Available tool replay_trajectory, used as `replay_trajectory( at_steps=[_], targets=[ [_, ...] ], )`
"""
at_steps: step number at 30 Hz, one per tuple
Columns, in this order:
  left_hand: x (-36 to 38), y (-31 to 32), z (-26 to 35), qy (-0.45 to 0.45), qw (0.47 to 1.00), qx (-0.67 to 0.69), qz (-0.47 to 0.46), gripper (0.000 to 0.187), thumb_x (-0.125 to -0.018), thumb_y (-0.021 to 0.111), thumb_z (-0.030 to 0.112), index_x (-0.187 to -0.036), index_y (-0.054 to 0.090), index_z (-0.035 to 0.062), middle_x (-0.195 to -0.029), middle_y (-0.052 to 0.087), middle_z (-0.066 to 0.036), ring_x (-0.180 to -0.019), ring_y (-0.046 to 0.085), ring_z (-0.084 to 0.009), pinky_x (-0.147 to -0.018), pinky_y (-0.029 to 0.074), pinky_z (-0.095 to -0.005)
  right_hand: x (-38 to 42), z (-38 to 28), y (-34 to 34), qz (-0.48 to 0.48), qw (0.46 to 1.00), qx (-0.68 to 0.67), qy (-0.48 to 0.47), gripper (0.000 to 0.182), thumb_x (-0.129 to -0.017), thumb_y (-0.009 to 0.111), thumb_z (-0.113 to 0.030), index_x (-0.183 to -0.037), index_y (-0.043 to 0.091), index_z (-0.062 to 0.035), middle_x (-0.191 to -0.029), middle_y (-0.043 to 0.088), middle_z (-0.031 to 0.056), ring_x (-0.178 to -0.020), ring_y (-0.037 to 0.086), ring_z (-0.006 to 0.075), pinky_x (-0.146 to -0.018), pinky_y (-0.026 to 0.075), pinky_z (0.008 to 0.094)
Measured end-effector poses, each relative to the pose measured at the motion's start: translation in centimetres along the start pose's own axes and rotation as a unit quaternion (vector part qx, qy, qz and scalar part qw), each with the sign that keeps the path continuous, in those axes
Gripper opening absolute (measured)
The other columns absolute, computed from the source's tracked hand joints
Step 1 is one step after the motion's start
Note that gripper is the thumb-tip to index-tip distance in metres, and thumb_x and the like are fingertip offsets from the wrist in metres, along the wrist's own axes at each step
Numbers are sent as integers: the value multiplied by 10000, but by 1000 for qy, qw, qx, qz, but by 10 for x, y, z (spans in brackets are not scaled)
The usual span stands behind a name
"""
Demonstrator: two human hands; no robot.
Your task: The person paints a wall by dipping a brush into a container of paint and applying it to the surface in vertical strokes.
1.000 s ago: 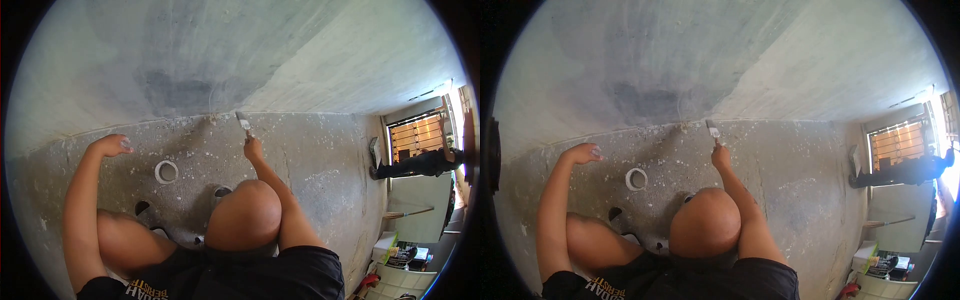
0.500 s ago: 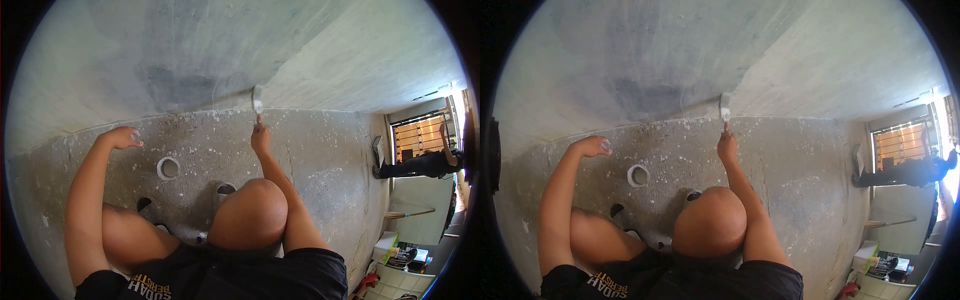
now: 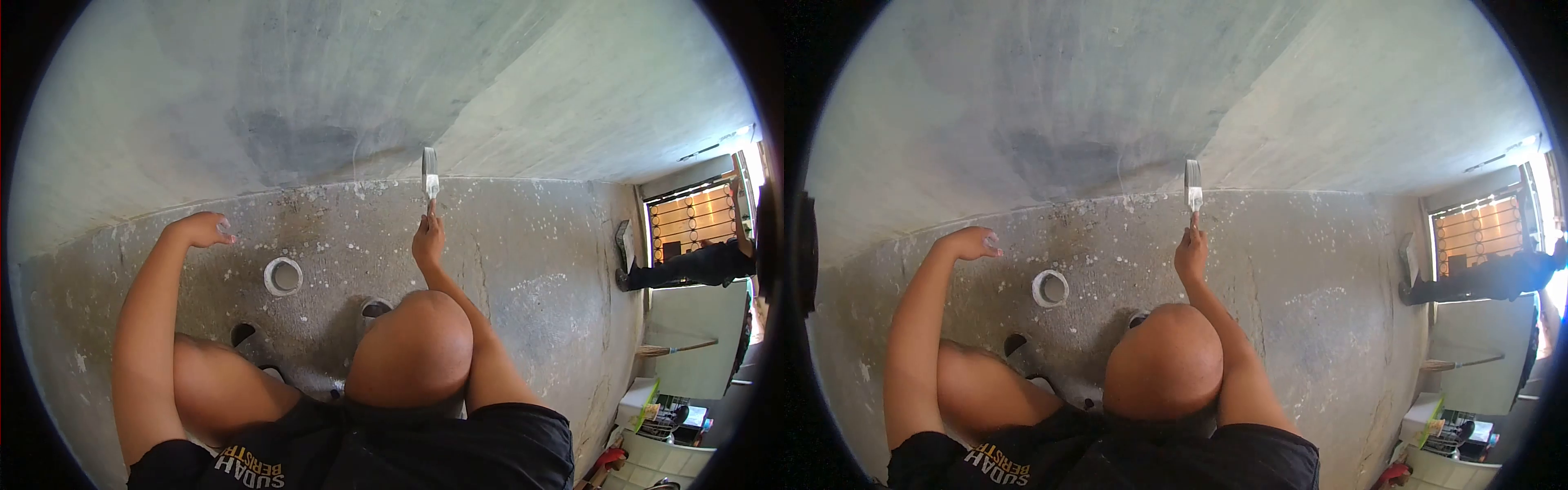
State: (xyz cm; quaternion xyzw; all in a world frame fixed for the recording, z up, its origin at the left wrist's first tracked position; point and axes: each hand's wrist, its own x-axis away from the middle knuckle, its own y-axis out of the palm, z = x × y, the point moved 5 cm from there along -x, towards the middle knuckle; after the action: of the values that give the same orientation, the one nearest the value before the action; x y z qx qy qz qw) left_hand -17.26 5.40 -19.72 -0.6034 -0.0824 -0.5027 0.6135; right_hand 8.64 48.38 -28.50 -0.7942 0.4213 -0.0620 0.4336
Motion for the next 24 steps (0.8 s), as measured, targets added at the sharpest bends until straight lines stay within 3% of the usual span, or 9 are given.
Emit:
replay_trajectory(
  at_steps=[3, 5, 8, 12, 14, 18, 24],
  targets=[
    [-2, 0, 6, 25, 1000, -4, 14, 652, -818, 662, 524, -1246, 558, 44, -1172, 632, -183, -1089, 596, -324, -943, 451, -390, 4, 13, 7, -82, 994, 63, 44, 461, -937, 487, -156, -1397, 457, -169, -908, 609, 255, -841, 613, 415, -747, 473, 479],
    [-1, -1, 9, 8, 1000, -13, 11, 645, -819, 664, 517, -1246, 557, 44, -1181, 629, -182, -1101, 592, -322, -946, 452, -387, 1, 29, 34, -216, 969, 109, 55, 474, -926, 489, -160, -1398, 456, -173, -940, 627, 276, -916, 620, 406, -772, 472, 477],
    [5, -2, 13, 10, 1000, 6, -3, 637, -825, 665, 504, -1246, 555, 39, -1191, 625, -182, -1115, 587, -319, -955, 449, -384, -17, 29, 48, -254, 958, 129, 21, 474, -915, 490, -160, -1388, 469, -169, -966, 633, 292, -972, 619, 399, -787, 472, 476],
    [8, -2, 9, -1, 1000, 24, -14, 635, -828, 665, 497, -1244, 554, 30, -1200, 621, -183, -1129, 581, -319, -963, 445, -384, -38, 9, 34, -201, 971, 107, 68, 455, -924, 491, -166, -1379, 483, -169, -945, 629, 275, -923, 622, 398, -768, 473, 472],
    [7, -3, 6, -2, 1000, 16, -5, 643, -827, 663, 502, -1245, 553, 25, -1187, 626, -185, -1123, 581, -321, -961, 444, -390, -31, 0, 11, -9, 997, 59, 48, 433, -933, 490, -176, -1366, 500, -168, -922, 617, 252, -870, 617, 395, -744, 472, 468],
    [-6, 7, -3, 2, 1000, -2, -10, 654, -824, 663, 508, -1255, 547, 30, -1170, 631, -187, -1115, 583, -324, -955, 445, -397, 4, 24, 15, -64, 991, 66, 100, 398, -950, 494, -202, -1345, 527, -181, -916, 605, 243, -878, 613, 402, -789, 471, 476],
    [-4, 5, 12, 7, 1000, -10, -22, 658, -823, 662, 511, -1267, 537, 41, -1156, 638, -179, -1106, 586, -321, -949, 448, -397, 3, 56, 59, -214, 964, 148, 60, 419, -926, 490, -211, -1343, 525, -184, -914, 646, 256, -852, 631, 415, -760, 485, 489]
  ],
)
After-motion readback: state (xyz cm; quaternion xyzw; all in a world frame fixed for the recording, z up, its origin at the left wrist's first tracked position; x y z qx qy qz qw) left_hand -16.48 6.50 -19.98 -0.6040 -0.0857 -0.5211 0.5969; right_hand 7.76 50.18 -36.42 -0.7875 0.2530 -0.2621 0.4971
